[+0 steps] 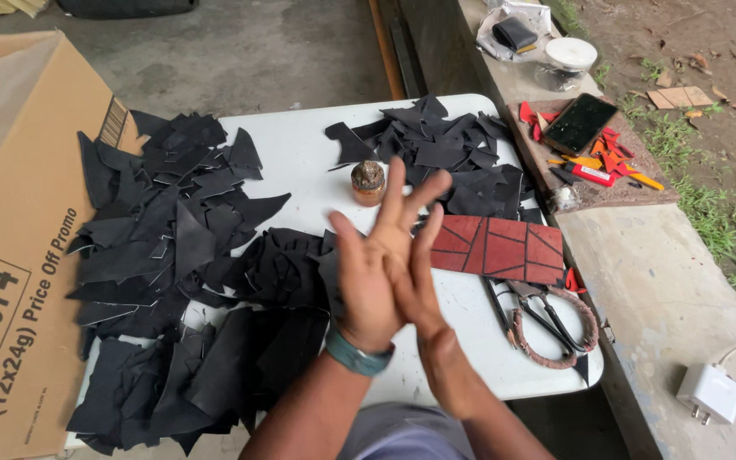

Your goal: The person handles black leather pieces on a white table, applies a substance from a small jar to the edges, and presses the pieces together. They repeatedly pick up, align, and press the leather pieces to join them.

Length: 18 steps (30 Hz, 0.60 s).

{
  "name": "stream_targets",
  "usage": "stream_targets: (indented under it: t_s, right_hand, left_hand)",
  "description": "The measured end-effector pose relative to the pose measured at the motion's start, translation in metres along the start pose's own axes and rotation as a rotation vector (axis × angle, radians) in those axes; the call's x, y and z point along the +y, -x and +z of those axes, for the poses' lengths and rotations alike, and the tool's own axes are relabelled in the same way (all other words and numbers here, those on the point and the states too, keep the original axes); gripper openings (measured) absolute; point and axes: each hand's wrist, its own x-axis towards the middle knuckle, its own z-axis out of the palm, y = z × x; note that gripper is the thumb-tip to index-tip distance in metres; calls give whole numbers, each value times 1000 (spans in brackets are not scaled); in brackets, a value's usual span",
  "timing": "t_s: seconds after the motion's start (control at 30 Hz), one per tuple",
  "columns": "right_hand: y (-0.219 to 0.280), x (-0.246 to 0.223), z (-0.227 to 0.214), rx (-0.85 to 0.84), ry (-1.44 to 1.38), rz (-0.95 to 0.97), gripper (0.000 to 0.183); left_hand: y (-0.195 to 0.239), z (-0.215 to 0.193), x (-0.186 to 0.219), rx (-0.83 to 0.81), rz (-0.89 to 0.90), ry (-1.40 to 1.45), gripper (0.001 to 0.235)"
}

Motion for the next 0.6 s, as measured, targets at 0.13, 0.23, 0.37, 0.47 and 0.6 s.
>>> stream_targets:
  t_s: [0.13, 0.23, 0.37, 0.47, 0.6]
  right_hand:
    - [-33, 8, -15, 106, 149, -28, 109]
    - [-48, 11, -12, 155, 179, -12, 105]
    - [-14, 8, 3, 7, 139, 17, 106]
    - [6, 13, 6, -2, 224, 30, 104]
    - [-13, 28, -22, 85, 344, -41, 101]
  left_hand:
    - [23, 10, -31, 67, 54, -446, 93]
    - [22, 2, -33, 102, 65, -561, 92]
    - [-3, -24, -16, 249, 33, -527, 91]
    - [-18, -34, -17, 229, 13, -342, 87]
    - [8, -13, -53, 205, -99, -562, 78]
